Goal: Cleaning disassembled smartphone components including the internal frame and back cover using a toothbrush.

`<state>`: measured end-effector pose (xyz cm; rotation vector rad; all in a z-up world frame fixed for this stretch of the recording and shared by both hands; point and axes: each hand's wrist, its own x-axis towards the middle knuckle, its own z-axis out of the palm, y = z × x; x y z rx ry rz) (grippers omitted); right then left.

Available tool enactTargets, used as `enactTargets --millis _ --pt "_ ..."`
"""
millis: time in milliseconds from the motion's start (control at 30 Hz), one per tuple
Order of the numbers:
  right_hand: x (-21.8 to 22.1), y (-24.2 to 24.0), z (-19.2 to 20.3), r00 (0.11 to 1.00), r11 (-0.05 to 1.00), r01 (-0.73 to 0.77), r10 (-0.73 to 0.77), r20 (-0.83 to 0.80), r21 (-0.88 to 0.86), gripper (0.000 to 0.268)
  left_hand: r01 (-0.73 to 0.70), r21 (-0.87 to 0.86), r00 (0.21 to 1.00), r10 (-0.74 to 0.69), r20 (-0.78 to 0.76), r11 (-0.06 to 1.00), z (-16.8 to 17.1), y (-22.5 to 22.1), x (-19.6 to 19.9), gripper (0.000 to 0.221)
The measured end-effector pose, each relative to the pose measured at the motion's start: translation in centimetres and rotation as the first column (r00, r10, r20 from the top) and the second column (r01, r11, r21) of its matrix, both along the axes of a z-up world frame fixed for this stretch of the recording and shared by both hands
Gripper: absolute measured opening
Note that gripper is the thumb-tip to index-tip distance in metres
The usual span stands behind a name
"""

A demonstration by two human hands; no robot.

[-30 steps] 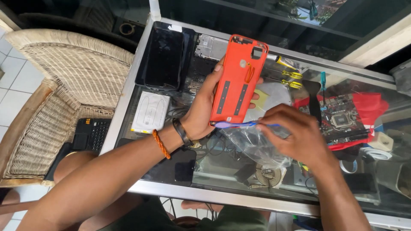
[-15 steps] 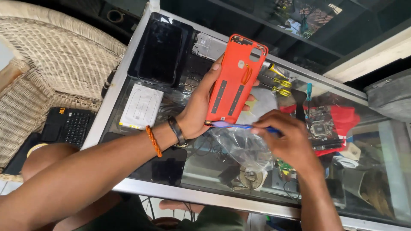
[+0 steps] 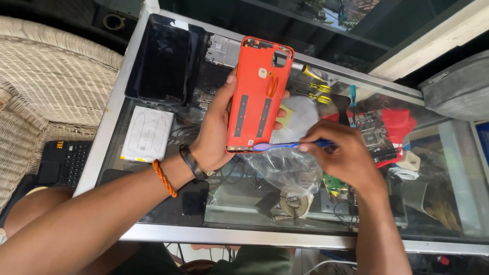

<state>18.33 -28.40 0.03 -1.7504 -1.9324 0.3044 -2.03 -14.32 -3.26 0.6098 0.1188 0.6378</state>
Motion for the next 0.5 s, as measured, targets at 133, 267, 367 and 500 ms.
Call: enactTargets --millis 133,267,367,500 --pt "-1.2 0.3 -0.5 0.999 0.996 -0.045 0.045 0.012 0.077 0.012 -0.015 0.044 1.000 0.016 -0.015 0.999 -0.1 -0.1 0.0 0.083" --pt "-1.4 0.3 -0.7 0.999 0.999 -0.030 0.030 -0.037 -0.013 0.005 -0.008 0.027 1.000 0.009 -0.024 1.000 -0.1 -0.4 0.0 0.079" --pt "-0.2 0.0 -0.6 1.000 1.000 0.020 -0.020 -0.003 0.007 0.005 -0.004 0.025 0.999 0.005 -0.053 1.000 0.2 -0.4 -0.1 0.082" --pt "-1.4 0.4 -1.5 0.999 0.999 -0.044 0.045 -0.017 0.027 0.003 -0.050 0.047 0.998 0.051 -0.024 0.998 0.0 -0.2 0.1 0.077"
